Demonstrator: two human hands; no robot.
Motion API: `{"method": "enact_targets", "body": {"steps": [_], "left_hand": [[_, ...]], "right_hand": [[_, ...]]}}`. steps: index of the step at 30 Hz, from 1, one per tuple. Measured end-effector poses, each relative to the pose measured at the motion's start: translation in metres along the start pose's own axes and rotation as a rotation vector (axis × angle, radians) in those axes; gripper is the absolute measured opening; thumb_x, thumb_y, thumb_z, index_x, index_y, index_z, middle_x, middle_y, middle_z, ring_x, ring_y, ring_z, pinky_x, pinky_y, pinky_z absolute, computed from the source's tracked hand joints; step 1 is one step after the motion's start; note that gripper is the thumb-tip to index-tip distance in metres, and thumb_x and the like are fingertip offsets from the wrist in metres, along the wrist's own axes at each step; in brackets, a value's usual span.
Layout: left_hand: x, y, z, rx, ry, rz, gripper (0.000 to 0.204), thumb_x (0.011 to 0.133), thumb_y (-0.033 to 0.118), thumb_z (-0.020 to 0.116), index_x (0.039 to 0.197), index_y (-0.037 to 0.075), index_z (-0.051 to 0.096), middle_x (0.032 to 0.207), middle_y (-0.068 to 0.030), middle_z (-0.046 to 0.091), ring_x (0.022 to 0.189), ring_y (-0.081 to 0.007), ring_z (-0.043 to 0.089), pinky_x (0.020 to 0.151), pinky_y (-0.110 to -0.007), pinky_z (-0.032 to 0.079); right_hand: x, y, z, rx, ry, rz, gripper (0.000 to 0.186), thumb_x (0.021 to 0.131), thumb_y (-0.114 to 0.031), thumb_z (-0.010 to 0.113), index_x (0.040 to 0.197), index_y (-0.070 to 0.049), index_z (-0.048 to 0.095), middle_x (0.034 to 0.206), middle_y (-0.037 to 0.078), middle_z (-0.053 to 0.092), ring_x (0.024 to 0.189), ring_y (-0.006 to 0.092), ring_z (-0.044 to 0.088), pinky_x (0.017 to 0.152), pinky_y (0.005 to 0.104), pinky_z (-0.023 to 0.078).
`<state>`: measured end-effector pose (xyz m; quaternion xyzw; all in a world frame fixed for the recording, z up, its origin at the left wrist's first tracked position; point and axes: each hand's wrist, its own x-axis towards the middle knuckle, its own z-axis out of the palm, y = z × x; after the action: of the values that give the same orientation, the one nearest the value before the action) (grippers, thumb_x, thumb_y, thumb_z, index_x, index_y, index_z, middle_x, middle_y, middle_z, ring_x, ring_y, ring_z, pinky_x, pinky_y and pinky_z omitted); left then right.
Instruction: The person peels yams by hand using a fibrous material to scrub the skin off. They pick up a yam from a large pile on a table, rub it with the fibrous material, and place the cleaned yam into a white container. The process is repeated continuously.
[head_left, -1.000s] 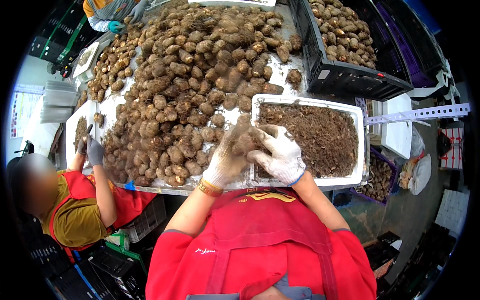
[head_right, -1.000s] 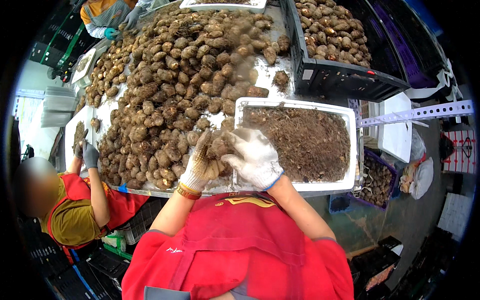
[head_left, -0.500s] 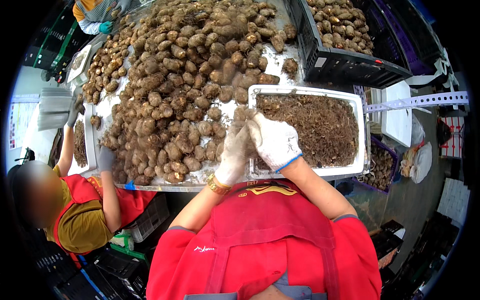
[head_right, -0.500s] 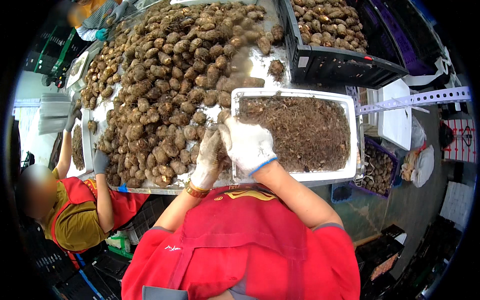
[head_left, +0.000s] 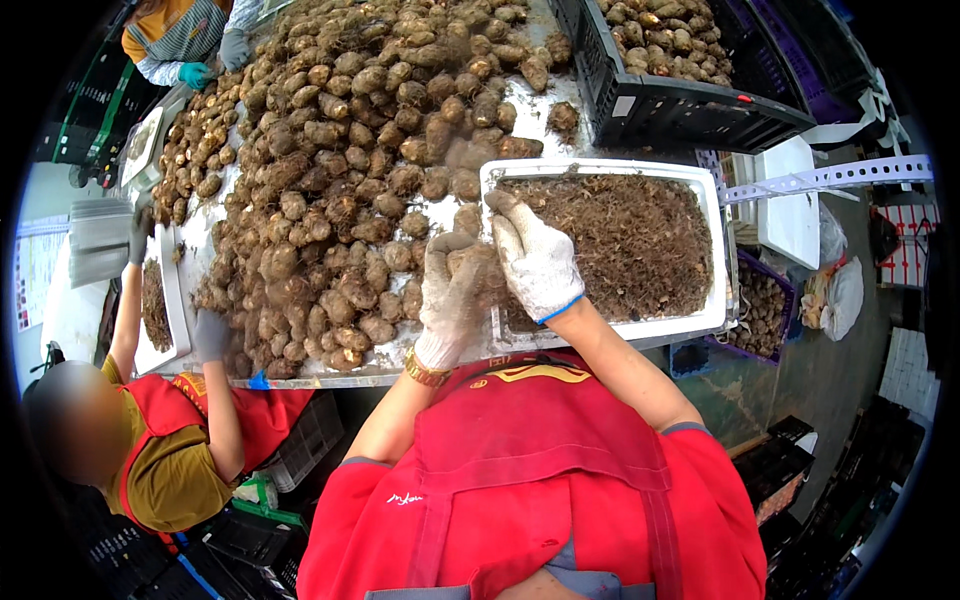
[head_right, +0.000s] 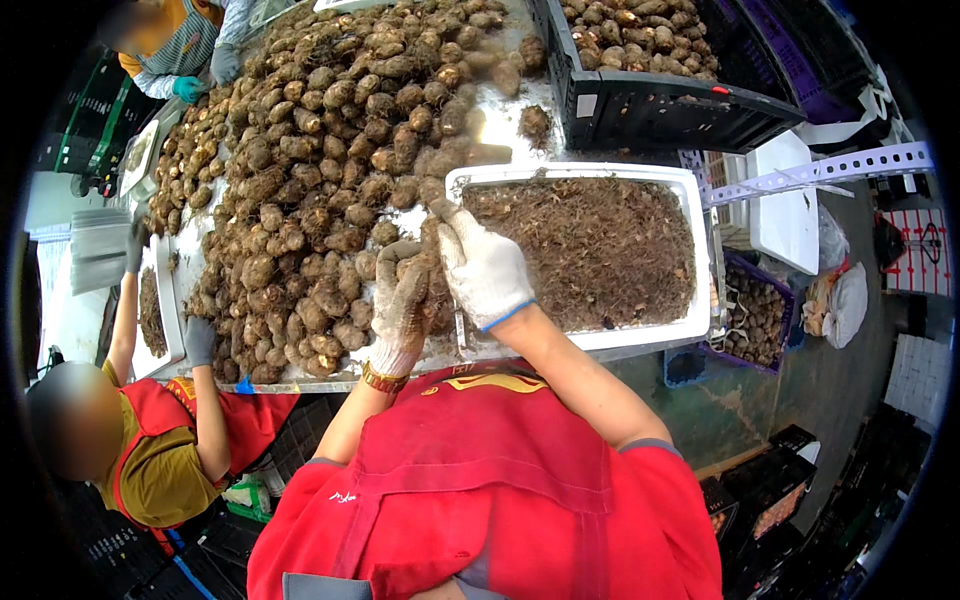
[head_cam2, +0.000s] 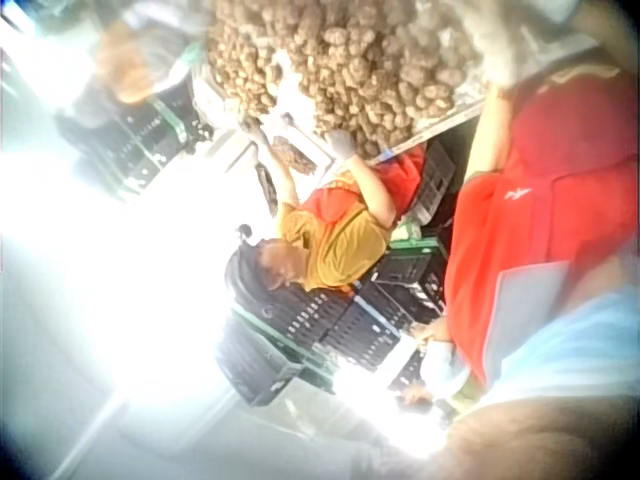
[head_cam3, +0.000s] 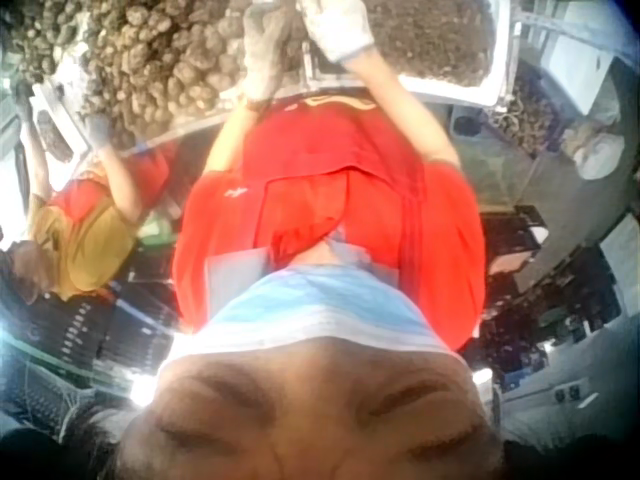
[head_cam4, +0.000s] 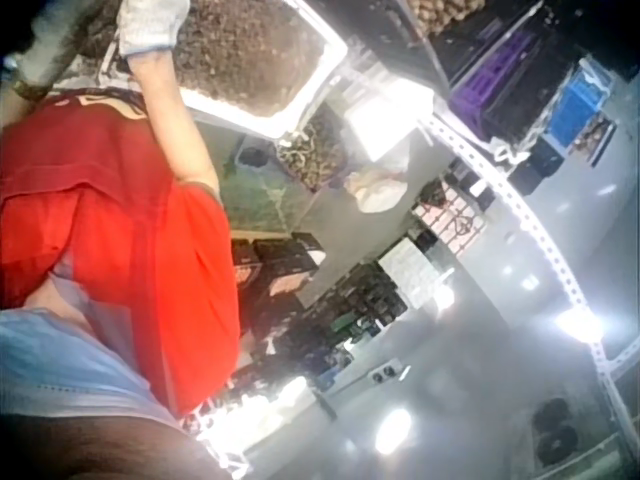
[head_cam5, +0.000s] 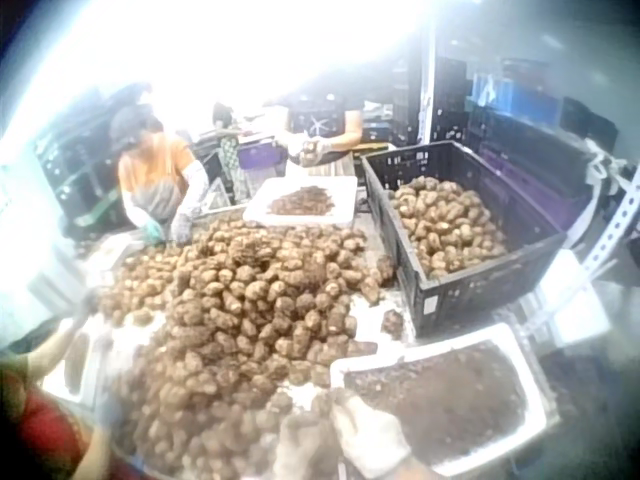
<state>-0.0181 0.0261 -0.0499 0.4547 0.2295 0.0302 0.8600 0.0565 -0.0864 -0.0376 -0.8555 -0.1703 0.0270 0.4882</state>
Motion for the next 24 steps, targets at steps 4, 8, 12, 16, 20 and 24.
{"method": "enact_targets", "body": {"steps": [4, 8, 12, 16, 20, 24], "left_hand": [[-0.01, 0.005, -0.008, 0.578, -0.184, 0.46, 0.024, 0.093, 0.021, 0.055, 0.112, 0.006, 0.057, 0.106, -0.0105, 0.056, 0.097, -0.0248, 0.056, 0.082, -0.037, 0.048], [-0.001, 0.019, -0.012, 0.78, -0.185, 0.708, 0.029, 0.093, 0.022, 0.055, 0.116, 0.004, 0.057, 0.115, -0.0131, 0.055, 0.103, -0.0256, 0.056, 0.085, -0.038, 0.048], [-0.003, 0.021, -0.002, -0.108, -0.219, 0.009, 0.051, 0.089, 0.021, 0.063, 0.132, 0.007, 0.04, 0.119, -0.0111, 0.054, 0.099, -0.0156, 0.057, 0.082, -0.03, 0.051], [-0.003, 0.021, 0.007, -0.024, -0.143, -0.034, 0.043, 0.089, 0.019, 0.061, 0.127, 0.008, 0.045, 0.105, -0.0053, 0.059, 0.084, -0.0089, 0.058, 0.064, -0.019, 0.049], [-0.002, 0.018, 0.01, 0.22, -0.064, 0.002, 0.038, 0.091, 0.021, 0.06, 0.125, 0.009, 0.045, 0.103, -0.0061, 0.057, 0.084, -0.0113, 0.059, 0.065, -0.025, 0.054], [-0.007, 0.009, 0.011, 0.262, -0.01, 0.107, 0.035, 0.092, 0.019, 0.059, 0.123, 0.009, 0.046, 0.095, -0.0032, 0.054, 0.082, -0.0106, 0.059, 0.061, -0.023, 0.053]], "right_hand": [[0.0, 0.035, 0.014, 0.059, -0.14, 0.309, 0.03, 0.092, -0.027, 0.056, 0.119, -0.014, 0.06, 0.1, 0.022, 0.066, 0.093, 0.0384, 0.064, 0.085, 0.0423, 0.051], [-0.002, 0.04, -0.016, -0.237, -0.149, 0.22, 0.05, 0.083, -0.037, 0.068, 0.128, -0.018, 0.055, 0.123, 0.019, 0.057, 0.101, 0.0359, 0.063, 0.09, 0.0419, 0.05], [-0.006, 0.034, -0.053, -0.16, -0.017, 0.059, 0.047, 0.084, -0.032, 0.065, 0.128, -0.017, 0.055, 0.122, 0.017, 0.056, 0.096, 0.0279, 0.064, 0.084, 0.036, 0.054], [-0.016, -0.014, -0.068, 0.047, -0.167, -0.087, 0.041, 0.083, -0.03, 0.067, 0.116, -0.007, 0.06, 0.106, 0.014, 0.06, 0.088, 0.0266, 0.064, 0.078, 0.0355, 0.054], [-0.021, -0.028, -0.053, -0.004, -0.131, -0.003, 0.026, 0.082, -0.028, 0.068, 0.099, -0.008, 0.066, 0.094, 0.017, 0.06, 0.086, 0.0359, 0.062, 0.075, 0.0424, 0.05], [-0.027, -0.016, -0.043, -0.003, -0.155, 0.001, 0.018, 0.086, -0.021, 0.061, 0.095, -0.006, 0.066, 0.095, 0.018, 0.061, 0.085, 0.0361, 0.062, 0.076, 0.043, 0.05]]}}
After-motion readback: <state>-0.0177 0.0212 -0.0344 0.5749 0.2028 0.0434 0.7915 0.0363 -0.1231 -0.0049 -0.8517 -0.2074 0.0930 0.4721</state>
